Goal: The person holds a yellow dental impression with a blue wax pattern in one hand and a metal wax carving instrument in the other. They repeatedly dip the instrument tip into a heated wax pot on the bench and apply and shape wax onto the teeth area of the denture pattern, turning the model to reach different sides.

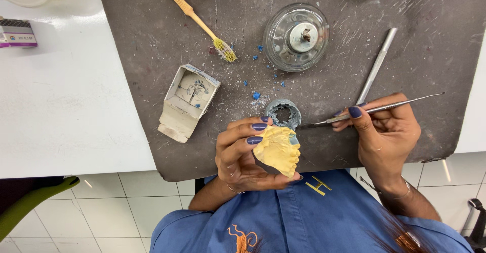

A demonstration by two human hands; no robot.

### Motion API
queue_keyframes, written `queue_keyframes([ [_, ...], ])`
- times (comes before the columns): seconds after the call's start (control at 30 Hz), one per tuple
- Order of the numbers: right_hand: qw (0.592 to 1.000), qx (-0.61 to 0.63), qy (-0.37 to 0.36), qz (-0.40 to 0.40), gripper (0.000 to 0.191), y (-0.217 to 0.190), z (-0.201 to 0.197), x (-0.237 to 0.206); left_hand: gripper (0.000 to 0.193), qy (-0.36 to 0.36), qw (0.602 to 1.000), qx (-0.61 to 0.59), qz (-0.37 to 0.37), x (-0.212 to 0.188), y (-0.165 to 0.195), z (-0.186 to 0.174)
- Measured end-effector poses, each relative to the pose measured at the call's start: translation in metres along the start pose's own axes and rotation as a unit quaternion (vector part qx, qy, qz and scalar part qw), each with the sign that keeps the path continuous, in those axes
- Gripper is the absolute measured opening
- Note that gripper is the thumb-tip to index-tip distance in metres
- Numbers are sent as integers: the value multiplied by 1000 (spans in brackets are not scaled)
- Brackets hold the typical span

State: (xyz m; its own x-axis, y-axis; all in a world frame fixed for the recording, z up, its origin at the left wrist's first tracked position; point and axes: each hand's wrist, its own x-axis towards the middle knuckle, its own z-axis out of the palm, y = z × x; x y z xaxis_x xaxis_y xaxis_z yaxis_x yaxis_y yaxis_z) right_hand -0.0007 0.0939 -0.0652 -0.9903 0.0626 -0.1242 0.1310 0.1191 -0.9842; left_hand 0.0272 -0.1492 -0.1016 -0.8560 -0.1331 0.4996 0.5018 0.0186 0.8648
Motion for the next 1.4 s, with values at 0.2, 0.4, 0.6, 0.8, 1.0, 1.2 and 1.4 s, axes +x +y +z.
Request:
queue_keyframes([
  [0.2,1000,-14,8,-1,17,0,2,-3,96,-15,999,-5,-38,-4,4,-1],
  [0.4,1000,-26,7,8,17,-4,5,-6,93,-29,996,3,-80,-2,11,-3],
  [0.6,1000,-29,4,7,15,-5,8,-7,86,-75,987,-9,-139,7,19,-7],
  [0.8,999,3,-1,40,14,-6,4,-5,85,-87,979,34,-180,17,25,-7],
  [1.0,990,130,-38,45,17,5,-13,2,84,-63,977,-19,-201,18,27,-5],
  [1.2,984,176,-27,-27,26,-9,-30,9,86,-60,982,-36,-174,8,28,-13],
  [1.4,986,109,-63,-108,20,-35,-31,53,87,-67,987,-23,-144,3,28,-15],
])
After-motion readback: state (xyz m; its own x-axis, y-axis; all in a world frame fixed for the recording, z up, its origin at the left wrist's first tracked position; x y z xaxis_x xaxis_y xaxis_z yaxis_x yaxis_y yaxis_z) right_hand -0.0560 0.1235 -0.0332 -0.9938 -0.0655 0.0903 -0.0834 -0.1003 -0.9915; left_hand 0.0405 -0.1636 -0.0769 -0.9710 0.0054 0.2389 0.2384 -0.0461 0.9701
